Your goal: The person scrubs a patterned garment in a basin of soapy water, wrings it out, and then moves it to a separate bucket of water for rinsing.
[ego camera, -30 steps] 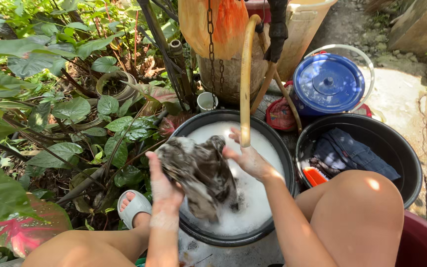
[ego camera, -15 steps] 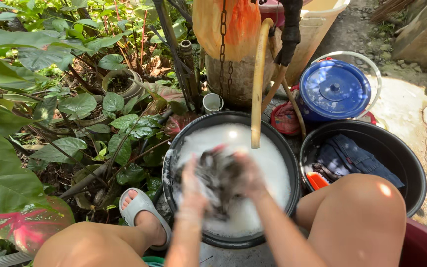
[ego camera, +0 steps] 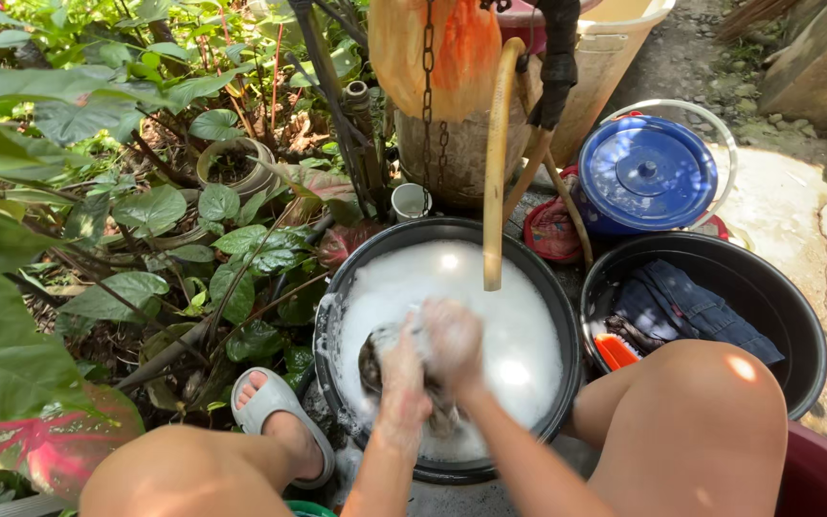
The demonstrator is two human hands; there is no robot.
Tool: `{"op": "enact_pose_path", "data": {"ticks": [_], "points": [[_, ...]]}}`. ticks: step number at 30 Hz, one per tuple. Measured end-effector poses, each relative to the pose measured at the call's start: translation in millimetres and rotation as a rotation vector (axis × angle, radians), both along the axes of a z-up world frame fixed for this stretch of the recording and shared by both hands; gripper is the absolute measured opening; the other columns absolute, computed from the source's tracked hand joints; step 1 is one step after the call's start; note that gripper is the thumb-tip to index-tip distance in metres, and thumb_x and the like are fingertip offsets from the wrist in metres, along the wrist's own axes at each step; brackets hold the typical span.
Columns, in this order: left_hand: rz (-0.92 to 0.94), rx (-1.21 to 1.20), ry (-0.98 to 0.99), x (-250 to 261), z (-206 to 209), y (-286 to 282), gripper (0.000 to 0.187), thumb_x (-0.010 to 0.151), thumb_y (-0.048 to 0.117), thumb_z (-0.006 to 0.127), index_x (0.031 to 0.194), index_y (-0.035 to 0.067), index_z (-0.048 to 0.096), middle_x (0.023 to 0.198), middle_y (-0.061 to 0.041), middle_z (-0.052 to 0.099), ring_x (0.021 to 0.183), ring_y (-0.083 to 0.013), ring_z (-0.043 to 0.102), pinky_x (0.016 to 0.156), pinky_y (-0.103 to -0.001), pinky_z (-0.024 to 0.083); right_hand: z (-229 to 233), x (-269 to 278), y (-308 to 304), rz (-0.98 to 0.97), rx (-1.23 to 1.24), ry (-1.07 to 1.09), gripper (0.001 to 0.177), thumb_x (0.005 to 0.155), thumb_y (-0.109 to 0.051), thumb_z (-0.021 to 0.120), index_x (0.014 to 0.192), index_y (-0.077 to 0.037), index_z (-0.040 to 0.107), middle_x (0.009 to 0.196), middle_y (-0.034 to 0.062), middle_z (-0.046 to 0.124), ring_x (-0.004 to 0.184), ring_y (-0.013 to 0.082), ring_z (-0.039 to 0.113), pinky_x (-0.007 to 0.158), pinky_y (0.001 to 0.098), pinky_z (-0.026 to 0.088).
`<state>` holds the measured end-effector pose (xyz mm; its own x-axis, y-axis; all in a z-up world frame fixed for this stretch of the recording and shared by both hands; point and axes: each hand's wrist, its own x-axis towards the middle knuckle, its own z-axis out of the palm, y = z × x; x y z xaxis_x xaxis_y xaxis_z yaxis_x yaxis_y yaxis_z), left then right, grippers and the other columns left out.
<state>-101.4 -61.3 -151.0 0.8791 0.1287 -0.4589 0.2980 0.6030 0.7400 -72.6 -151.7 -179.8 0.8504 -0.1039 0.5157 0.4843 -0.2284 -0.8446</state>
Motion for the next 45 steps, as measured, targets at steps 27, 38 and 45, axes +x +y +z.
{"op": "enact_pose_path", "data": {"ticks": [27, 38, 45], "points": [[-0.057, 0.456, -0.491, -18.6, -4.3, 3.8, 0.047, 0.100, 0.039, 0.054, 0.124, -0.002, 0.054, 0.122, -0.014, 0.061, 0.107, -0.0265, 0.060, 0.085, -0.041, 0.050, -9.2, -21.7, 6.7, 0.343, 0.022, 0.136, 0.020, 0.083, -0.019, 0.070, 0.088, -0.001, 0.075, 0.084, 0.0056, 0.072, 0.077, 0.0174, 0.068, 0.075, 0.0312, 0.056], [-0.093, 0.257, 0.028, 6.9, 11.9, -3.5, 0.048, 0.091, 0.046, 0.058, 0.110, 0.004, 0.073, 0.116, -0.014, 0.072, 0.105, -0.0250, 0.064, 0.093, -0.038, 0.049, -12.3, 0.7, -16.6, 0.128, -0.042, 0.222, 0.029, 0.098, -0.030, 0.065, 0.102, -0.002, 0.070, 0.086, 0.0054, 0.071, 0.082, 0.0149, 0.067, 0.080, 0.0335, 0.055], [-0.245, 0.305, 0.219, 8.1, 19.9, 46.9, 0.038, 0.085, 0.038, 0.071, 0.113, 0.011, 0.069, 0.119, -0.004, 0.069, 0.110, -0.0197, 0.060, 0.099, -0.038, 0.044, 28.3, 27.6, -82.7, 0.872, -0.209, 0.359, 0.054, 0.085, -0.024, 0.079, 0.127, 0.001, 0.058, 0.108, 0.0115, 0.069, 0.100, 0.0182, 0.062, 0.088, 0.0331, 0.048]]}}
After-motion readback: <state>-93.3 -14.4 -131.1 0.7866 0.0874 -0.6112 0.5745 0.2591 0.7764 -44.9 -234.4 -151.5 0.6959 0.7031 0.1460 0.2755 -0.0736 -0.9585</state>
